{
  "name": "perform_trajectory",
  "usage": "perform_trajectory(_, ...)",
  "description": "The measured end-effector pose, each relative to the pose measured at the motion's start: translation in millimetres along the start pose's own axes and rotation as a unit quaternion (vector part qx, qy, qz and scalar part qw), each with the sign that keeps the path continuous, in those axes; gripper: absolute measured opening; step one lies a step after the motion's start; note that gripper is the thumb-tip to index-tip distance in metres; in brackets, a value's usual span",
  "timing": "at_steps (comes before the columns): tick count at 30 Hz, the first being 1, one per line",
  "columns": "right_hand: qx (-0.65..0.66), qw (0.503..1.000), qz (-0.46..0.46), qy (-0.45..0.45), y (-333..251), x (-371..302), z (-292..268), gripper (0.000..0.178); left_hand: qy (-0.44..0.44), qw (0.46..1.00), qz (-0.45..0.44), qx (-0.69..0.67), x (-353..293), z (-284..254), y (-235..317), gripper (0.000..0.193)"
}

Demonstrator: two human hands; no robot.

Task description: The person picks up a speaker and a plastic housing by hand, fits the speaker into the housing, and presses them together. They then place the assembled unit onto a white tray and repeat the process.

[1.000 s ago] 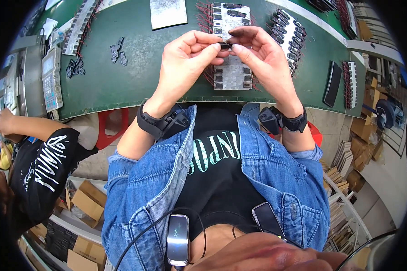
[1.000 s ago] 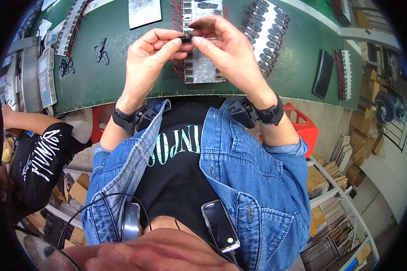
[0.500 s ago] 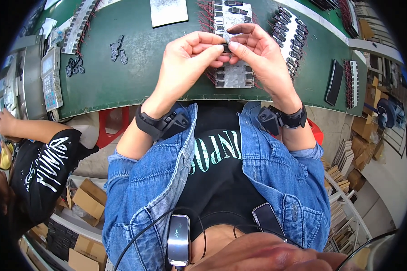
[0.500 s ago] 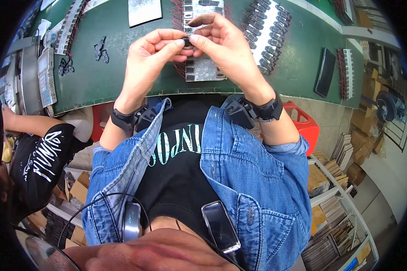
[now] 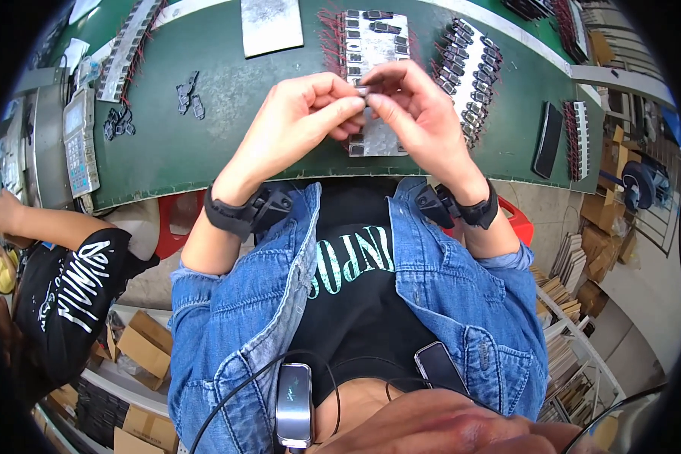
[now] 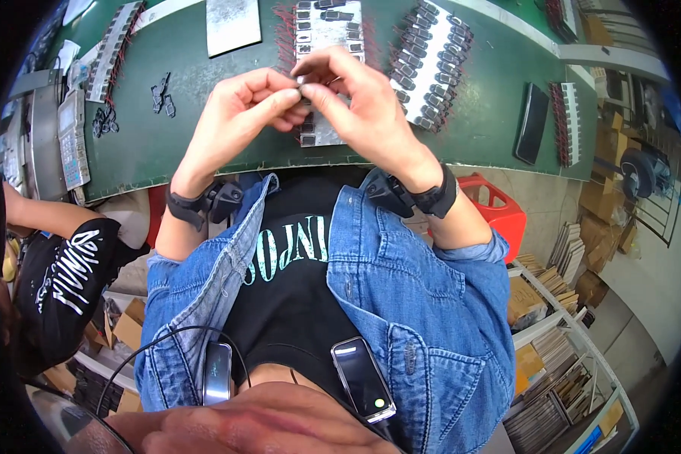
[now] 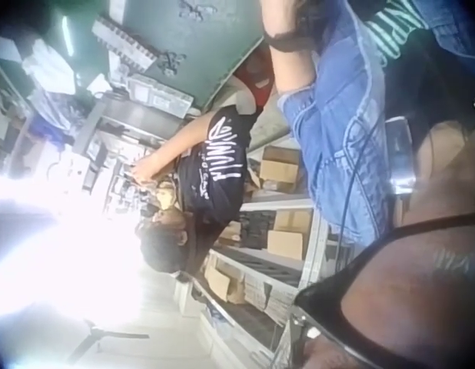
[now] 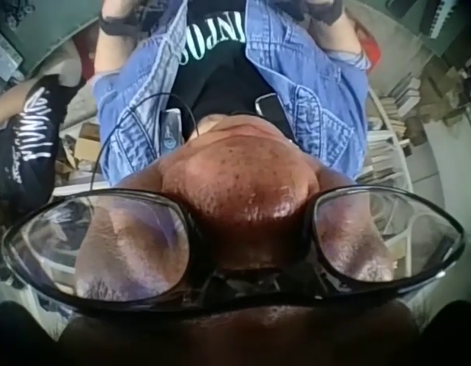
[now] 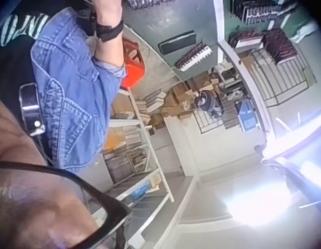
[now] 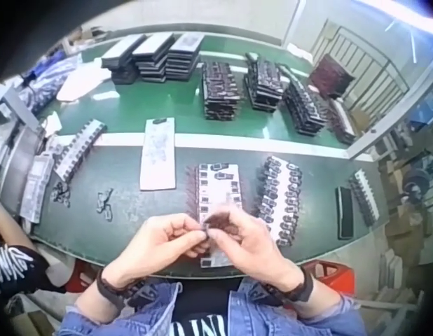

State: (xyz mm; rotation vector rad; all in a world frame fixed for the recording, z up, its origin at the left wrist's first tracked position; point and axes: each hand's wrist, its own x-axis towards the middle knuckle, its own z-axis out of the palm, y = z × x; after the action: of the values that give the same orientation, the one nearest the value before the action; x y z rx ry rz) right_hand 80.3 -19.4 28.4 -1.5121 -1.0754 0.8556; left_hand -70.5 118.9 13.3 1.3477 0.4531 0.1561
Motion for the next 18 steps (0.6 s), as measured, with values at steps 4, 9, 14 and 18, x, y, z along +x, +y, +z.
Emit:
perform_trajectory(4,0.008,1.0,0.017,-0.02,-8.7,-6.7,1.4,0.021,-0.014,0.998,0.023,0.053,-11.9,5.9,3.0,0.014)
perform_trajectory(9,-0.066,0.997,0.044,0.02,-11.6,6.5,-15.9,0.019,0.035,0.999,0.034,0.006,-5.9,-0.8,-11.1,0.016)
perform_trajectory(14,-0.052,0.997,0.053,0.022,-8.5,29.6,-20.7,0.023,0.012,0.98,-0.047,-0.195,5.5,-22.6,-8.0,0.021)
perform_trajectory(18,-0.002,0.999,0.034,-0.034,-3.7,32.7,0.7,0.029,-0.002,0.969,-0.056,-0.242,4.1,-23.4,-13.1,0.025)
